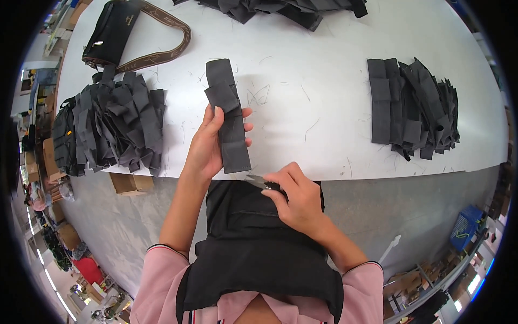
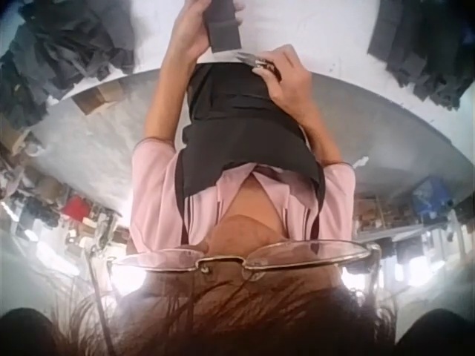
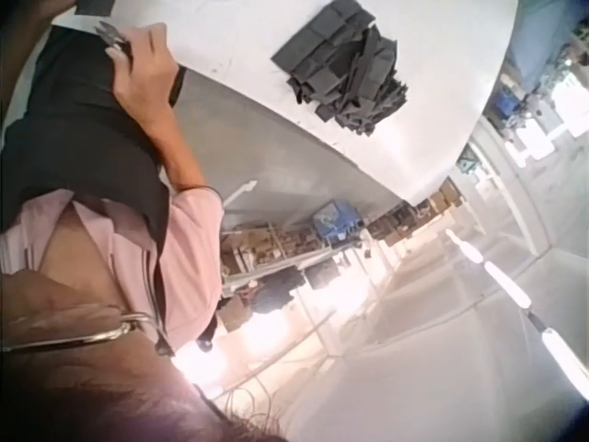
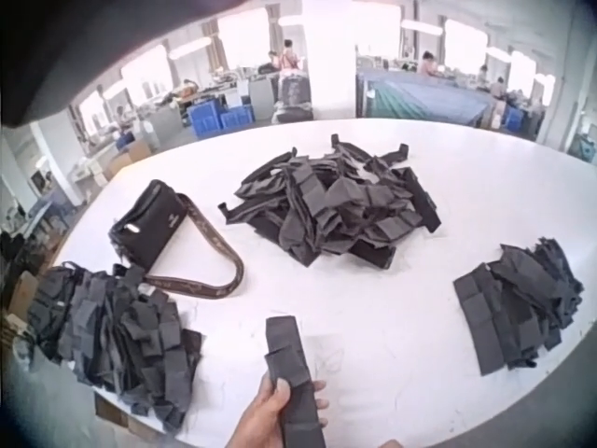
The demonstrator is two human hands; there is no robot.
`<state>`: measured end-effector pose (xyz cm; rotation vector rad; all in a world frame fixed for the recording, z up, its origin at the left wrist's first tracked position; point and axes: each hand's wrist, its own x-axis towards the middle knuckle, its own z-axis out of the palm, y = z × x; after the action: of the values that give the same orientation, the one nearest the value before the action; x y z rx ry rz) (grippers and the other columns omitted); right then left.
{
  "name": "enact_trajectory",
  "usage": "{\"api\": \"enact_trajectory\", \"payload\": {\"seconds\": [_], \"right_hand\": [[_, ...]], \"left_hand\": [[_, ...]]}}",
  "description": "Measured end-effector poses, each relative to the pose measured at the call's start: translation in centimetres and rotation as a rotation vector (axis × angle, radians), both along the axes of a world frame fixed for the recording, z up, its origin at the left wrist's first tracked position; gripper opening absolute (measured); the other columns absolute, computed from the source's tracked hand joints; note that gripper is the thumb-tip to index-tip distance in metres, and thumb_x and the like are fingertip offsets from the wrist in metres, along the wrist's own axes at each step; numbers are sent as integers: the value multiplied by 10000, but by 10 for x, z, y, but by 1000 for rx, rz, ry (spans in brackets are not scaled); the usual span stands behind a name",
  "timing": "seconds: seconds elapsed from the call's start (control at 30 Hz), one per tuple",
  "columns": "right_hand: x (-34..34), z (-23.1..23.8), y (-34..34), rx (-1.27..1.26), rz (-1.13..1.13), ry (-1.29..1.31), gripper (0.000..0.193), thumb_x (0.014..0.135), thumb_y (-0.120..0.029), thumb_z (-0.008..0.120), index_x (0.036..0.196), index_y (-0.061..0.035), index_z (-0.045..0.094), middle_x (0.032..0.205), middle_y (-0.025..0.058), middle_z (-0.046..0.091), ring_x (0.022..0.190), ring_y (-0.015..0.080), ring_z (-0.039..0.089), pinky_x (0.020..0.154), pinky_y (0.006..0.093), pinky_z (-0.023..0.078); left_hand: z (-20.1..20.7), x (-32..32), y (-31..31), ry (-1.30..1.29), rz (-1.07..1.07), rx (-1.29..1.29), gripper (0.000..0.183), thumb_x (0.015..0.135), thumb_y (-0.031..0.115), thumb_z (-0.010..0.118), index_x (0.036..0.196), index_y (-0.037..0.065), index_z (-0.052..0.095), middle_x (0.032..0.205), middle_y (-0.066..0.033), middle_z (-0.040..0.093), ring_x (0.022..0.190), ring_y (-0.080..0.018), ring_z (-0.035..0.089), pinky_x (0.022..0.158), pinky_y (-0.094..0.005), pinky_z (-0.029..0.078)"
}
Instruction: Trimming stray threads and cleaning edges of black fabric strips using small nippers.
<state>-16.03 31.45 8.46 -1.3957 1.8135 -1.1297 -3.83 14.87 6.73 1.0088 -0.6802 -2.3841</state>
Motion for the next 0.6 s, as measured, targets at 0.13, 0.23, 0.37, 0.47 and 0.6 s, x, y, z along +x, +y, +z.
{"api": "enact_trajectory", "payload": {"seconds": [0.13, 0.23, 0.37, 0.47, 0.6], "right_hand": [[4, -3, -12, -55, 4, 130, 252, 689, -35, 717, 919, -46, 614, 761, 69, 495, 569, 219, 521, 507, 307, 413], [2, -5, -15, -99, 48, 232, 257, 670, -47, 726, 905, -52, 622, 741, 68, 489, 573, 223, 524, 503, 321, 413], [2, -1, -10, -121, 42, 347, 260, 646, -57, 735, 884, -55, 630, 722, 67, 486, 577, 220, 525, 502, 328, 413], [2, -2, -4, -159, -17, 310, 276, 641, -60, 736, 895, -54, 628, 722, 63, 485, 572, 222, 517, 495, 323, 401], [0, 3, -7, -114, 35, 347, 285, 639, -60, 734, 902, -55, 625, 721, 62, 478, 573, 223, 514, 489, 318, 390]], "left_hand": [[5, -3, 3, -2, 2, 29, 383, 981, 319, 416, 1303, 151, 296, 1167, -145, 552, 919, -214, 593, 705, -388, 541], [6, -5, 3, -1, 10, 44, 329, 988, 314, 395, 1257, 132, 340, 1172, -153, 556, 912, -214, 598, 695, -387, 543], [6, -5, 2, 15, 19, 69, 315, 990, 307, 392, 1248, 134, 344, 1166, -155, 559, 909, -215, 600, 691, -384, 542], [5, -4, 1, 26, 21, 70, 409, 975, 310, 439, 1317, 158, 274, 1136, -141, 563, 898, -213, 597, 692, -377, 543], [8, -6, 2, 24, 15, 51, 398, 978, 306, 430, 1316, 160, 276, 1136, -138, 563, 901, -211, 597, 692, -378, 540]]}}
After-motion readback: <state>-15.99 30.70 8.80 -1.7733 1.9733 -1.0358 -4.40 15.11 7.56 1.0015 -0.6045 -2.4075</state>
